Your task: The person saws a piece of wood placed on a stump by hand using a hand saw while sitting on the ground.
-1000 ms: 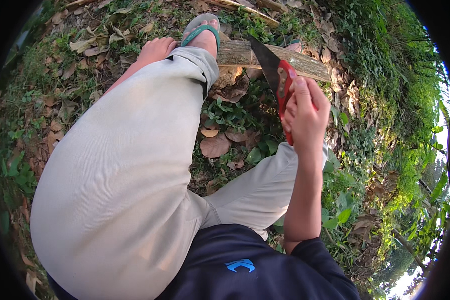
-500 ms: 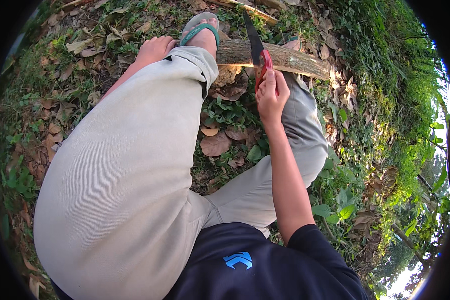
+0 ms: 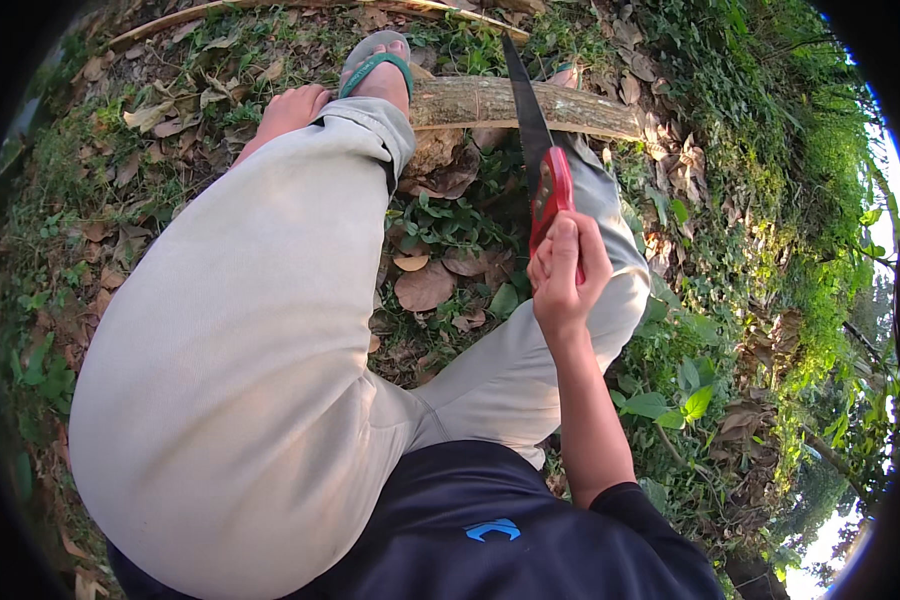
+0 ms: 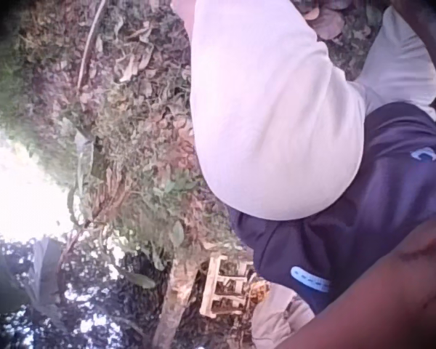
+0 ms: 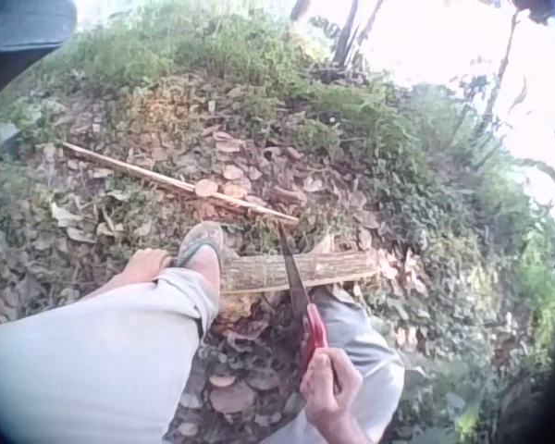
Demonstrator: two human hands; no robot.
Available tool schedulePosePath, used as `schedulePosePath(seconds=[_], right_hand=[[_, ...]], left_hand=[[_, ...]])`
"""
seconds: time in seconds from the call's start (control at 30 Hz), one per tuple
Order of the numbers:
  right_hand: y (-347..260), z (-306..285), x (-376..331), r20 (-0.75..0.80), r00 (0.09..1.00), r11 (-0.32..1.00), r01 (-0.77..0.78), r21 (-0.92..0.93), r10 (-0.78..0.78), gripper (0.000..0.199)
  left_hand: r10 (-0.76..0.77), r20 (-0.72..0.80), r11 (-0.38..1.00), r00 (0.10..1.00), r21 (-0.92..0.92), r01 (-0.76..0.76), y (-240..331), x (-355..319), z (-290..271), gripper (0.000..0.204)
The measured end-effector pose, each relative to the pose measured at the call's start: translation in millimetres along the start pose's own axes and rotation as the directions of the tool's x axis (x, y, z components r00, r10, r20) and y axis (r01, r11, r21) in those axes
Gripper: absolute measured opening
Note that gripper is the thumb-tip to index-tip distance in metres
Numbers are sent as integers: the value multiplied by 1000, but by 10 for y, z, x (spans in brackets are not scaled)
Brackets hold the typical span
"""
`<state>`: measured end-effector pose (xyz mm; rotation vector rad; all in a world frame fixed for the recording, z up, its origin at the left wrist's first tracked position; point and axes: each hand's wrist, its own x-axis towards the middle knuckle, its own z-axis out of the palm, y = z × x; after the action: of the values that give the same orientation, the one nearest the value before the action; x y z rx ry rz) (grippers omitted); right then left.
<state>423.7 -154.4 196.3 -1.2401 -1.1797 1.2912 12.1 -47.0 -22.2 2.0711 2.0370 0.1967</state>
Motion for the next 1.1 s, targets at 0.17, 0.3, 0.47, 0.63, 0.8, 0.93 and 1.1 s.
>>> schedulePosePath(seconds=[0.17, 0.3, 0.47, 0.63, 0.8, 0.93, 1.1], right_hand=[[343, 22, 313, 75, 995, 998, -60, 15, 59, 21], [362, 44, 213, 31, 998, 996, -52, -71, 54, 21], [-45, 115, 142, 31, 987, 985, -155, -82, 158, 21], [-759, 234, 763, 84, 952, 948, -279, -151, 293, 27], [13, 447, 1747, 87, 959, 961, -264, -77, 271, 32], [772, 725, 1865, -34, 998, 920, 33, -389, -50, 29], [1212, 283, 1192, 84, 996, 995, -4, 97, -4, 22]], left_hand=[[-21, -20, 999, 1000, -37, 20, 37, 30, 23, 39], [66, -77, 998, 995, -7, -67, 111, 67, 40, 34], [119, -45, 988, 992, 109, -113, 0, -12, -5, 33], [41, -12, 998, 999, 58, -40, -15, -82, -52, 34], [104, -62, 994, 993, 19, -103, 36, 17, -55, 36], [10, 6, 999, 1000, 35, -11, 100, 63, -64, 36], [31, -35, 999, 999, 38, -30, 57, -2, 13, 38]])
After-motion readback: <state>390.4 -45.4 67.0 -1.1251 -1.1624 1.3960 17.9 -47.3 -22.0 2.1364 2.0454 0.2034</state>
